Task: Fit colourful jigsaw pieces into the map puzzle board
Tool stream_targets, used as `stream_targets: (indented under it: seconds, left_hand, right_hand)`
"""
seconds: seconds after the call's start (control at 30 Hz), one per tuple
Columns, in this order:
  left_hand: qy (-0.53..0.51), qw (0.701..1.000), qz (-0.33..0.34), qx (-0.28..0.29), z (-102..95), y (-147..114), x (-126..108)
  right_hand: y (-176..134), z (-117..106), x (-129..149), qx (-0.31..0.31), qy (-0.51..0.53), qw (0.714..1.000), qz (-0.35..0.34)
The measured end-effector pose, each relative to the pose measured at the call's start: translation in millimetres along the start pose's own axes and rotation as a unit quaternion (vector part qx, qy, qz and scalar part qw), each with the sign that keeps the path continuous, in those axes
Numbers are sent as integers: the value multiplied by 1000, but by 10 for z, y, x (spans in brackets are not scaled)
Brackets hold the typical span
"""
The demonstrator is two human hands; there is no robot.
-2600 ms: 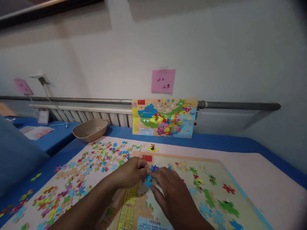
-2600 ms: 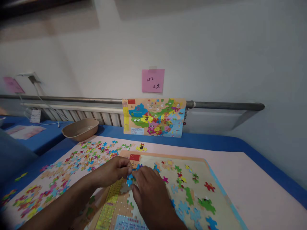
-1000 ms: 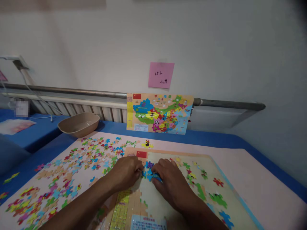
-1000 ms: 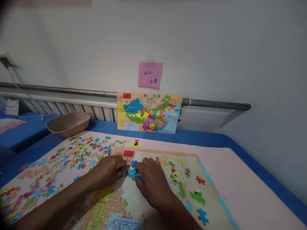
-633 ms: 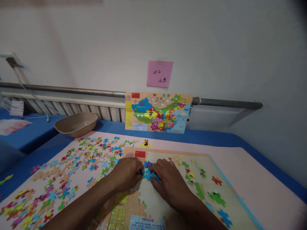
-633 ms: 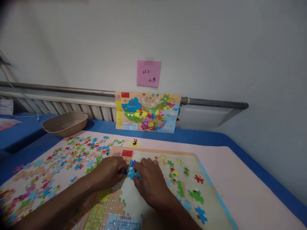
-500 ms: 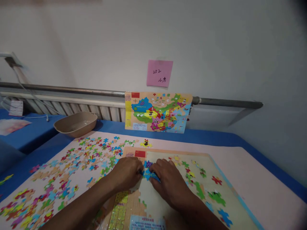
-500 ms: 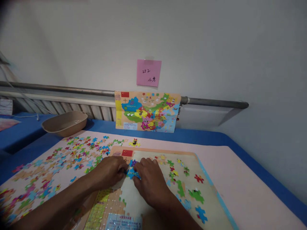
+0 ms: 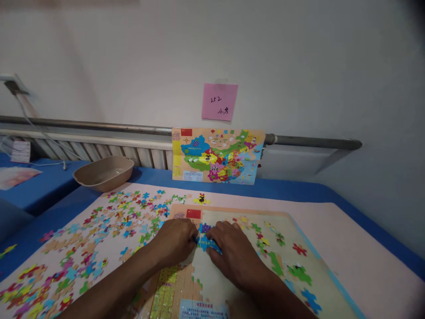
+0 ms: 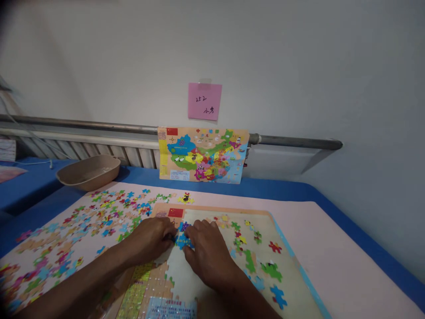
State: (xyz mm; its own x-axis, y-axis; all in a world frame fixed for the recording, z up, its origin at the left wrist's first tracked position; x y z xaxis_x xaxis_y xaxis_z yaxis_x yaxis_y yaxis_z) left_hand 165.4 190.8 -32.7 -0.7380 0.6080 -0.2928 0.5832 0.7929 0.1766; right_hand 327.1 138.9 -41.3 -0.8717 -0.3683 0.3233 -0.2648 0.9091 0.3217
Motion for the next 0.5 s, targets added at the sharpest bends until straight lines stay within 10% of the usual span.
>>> stream_targets:
  seconds: [0.5]
  left_hand:
    - [0, 1000, 5, 0, 14, -14, -9]
  right_hand:
    - [28, 25, 37, 6, -16, 1000, 2]
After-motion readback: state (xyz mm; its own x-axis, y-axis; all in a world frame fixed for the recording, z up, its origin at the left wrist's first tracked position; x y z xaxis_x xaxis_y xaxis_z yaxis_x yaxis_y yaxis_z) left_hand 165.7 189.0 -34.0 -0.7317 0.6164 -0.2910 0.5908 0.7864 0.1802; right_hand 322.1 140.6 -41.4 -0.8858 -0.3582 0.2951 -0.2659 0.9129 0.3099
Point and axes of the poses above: each hand's wrist, its own y-axis towards the middle knuckle, its own z-axis out of the palm, x = y × z, the point moved 4 cm from there along y, towards the middle knuckle, and after that the axes turned 14 degrees about -x, right-handed, at the moved point
